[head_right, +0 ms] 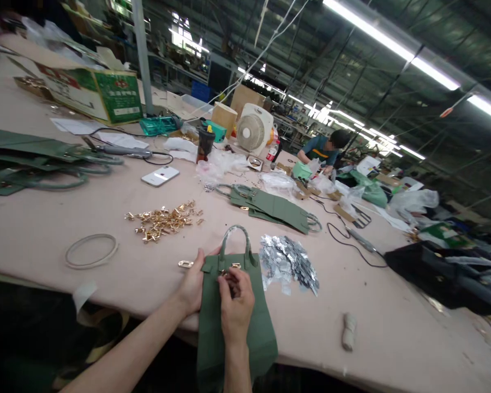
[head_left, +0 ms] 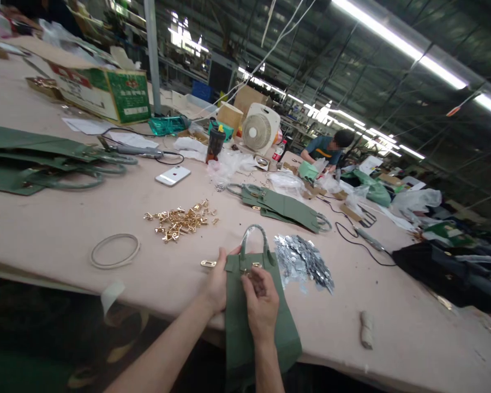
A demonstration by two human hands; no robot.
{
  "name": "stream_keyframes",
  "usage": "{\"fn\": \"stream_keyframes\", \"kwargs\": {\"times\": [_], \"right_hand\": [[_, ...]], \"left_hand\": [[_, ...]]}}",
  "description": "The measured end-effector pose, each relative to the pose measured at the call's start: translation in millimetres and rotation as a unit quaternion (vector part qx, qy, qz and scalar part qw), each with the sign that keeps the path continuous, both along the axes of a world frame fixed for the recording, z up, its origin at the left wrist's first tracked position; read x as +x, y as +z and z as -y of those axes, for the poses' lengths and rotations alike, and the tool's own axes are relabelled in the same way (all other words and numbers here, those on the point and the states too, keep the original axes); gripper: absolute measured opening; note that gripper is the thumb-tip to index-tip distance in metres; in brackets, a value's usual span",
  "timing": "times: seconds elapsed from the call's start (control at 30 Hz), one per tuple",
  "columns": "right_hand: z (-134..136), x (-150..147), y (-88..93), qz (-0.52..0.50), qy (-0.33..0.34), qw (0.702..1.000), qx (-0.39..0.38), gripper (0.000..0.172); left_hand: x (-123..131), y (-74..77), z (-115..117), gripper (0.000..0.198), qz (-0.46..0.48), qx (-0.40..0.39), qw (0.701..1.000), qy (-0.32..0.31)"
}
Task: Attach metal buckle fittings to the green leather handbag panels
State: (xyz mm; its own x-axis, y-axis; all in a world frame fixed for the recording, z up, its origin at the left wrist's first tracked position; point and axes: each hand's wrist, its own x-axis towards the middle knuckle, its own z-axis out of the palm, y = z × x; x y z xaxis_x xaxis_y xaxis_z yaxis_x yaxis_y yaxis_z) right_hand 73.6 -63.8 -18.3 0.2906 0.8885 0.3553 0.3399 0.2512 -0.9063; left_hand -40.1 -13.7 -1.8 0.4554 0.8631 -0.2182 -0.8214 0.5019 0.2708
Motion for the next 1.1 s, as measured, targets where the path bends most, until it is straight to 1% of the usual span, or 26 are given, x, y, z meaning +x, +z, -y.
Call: {"fn": "stream_keyframes", "kwargs": {"times": [0.07, 0.2, 0.27, 0.5, 0.63, 0.83, 0.93, 1.1], "right_hand": [[2, -3, -2.0, -0.016, -0.003, 1.000, -0.020, 0.029], [5, -6, 2.2, 0.041, -0.005, 0.999, -0.023, 0.023], [6, -6, 3.8, 0.042, -0.008, 0.999, -0.030, 0.024], [2, -6, -0.6, -0.061, -0.013, 0.996, -0.061, 0.028], [-6, -12, -0.2, -0.091, -0.014, 0.994, -0.060, 0.029], [-10, -18, 2.8, -0.053, -0.024, 0.998, -0.036, 0.024], [-9, -18, -0.1, -0.036, -0.019, 0.999, -0.022, 0.022], [-10, -18, -5.5, -0.031, -0.019, 0.999, -0.023, 0.024]], "left_hand": [[0, 0.8, 1, 0.062, 0.002, -0.001, 1.000, 0.006], [-1, 0.3, 2, 0.058, -0.001, -0.006, 1.000, 0.010], [-1, -0.5, 1, 0.058, -0.003, -0.008, 1.000, 0.008], [0, -3.8, 1, 0.058, -0.017, -0.021, 1.000, -0.012], [0, -4.1, 1, 0.058, -0.028, -0.024, 0.999, -0.012], [1, -2.7, 2, 0.059, -0.024, -0.035, 0.999, -0.015], [1, -2.4, 3, 0.060, -0.024, -0.032, 0.999, -0.014], [1, -1.7, 4, 0.059, -0.047, -0.039, 0.998, -0.008]]}}
